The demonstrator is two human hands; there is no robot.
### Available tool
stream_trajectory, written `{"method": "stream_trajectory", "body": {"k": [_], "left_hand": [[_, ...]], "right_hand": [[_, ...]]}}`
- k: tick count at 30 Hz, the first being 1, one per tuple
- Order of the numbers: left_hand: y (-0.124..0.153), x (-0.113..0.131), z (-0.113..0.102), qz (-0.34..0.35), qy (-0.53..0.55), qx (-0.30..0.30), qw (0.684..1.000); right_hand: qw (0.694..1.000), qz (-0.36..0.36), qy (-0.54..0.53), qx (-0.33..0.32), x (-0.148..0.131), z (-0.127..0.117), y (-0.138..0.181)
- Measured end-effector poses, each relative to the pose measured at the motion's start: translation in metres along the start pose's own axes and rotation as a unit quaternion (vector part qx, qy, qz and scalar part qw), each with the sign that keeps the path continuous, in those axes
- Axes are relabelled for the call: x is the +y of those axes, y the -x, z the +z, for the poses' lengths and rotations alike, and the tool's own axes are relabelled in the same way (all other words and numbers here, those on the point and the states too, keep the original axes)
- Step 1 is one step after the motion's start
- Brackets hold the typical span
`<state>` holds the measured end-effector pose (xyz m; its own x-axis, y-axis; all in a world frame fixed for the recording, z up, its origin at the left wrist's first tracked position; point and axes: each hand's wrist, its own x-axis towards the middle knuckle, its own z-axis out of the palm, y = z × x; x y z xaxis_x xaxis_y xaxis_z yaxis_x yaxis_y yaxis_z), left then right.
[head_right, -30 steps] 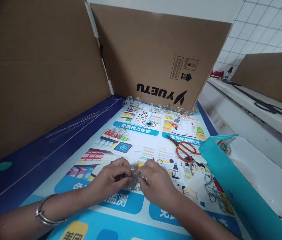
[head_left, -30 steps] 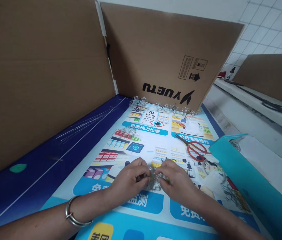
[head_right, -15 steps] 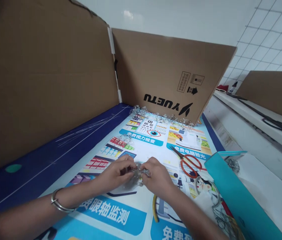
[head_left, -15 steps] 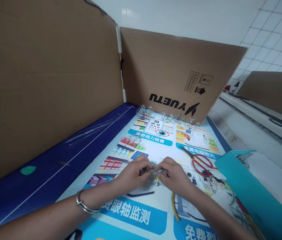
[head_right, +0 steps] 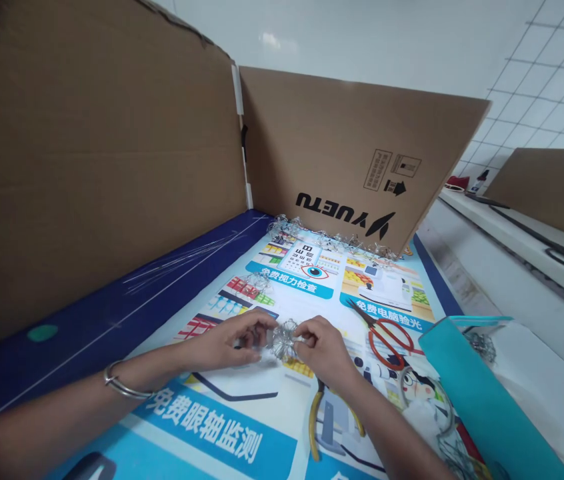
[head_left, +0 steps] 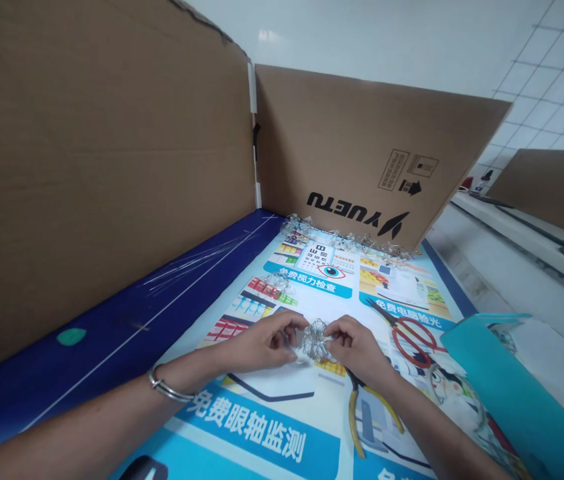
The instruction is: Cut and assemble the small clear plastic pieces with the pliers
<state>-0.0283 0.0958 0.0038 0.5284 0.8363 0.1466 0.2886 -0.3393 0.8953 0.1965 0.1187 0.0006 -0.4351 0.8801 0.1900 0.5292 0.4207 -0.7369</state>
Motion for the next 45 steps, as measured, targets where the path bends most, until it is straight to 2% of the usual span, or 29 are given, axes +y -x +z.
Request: {"method": "stream_trajectory", "body": {"k": [16,25,32,35,40,45], "left_hand": [[-0.001,-0.011,0.004,-0.018,0.037,-0.021,0.999],[-0.003,-0.005,0.012,-0.019,-0.033,0.046,0.998],[-0.009,-0.01,0.012,0.023,-0.12,0.1,0.987],[-0.011,-0.012,0.011,0.02,-0.141,0.127,0.982],[-0.011,-0.016,0.009,-0.011,-0.094,0.164,0.982],[-0.01,-0.019,0.009,-0.022,-0.065,0.154,0.986]], "right_hand": [[0.998,0.006,-0.062,-0.015,-0.002,0.0,0.004],[0.998,-0.018,-0.054,-0.023,-0.009,-0.001,0.003],[0.999,-0.018,-0.033,-0.014,-0.009,0.001,-0.003],[1.0,-0.016,-0.024,-0.009,-0.012,-0.001,-0.009],[1.0,-0.009,-0.009,-0.01,-0.015,-0.002,-0.022],[1.0,-0.001,-0.006,-0.022,-0.013,-0.001,-0.03]]}}
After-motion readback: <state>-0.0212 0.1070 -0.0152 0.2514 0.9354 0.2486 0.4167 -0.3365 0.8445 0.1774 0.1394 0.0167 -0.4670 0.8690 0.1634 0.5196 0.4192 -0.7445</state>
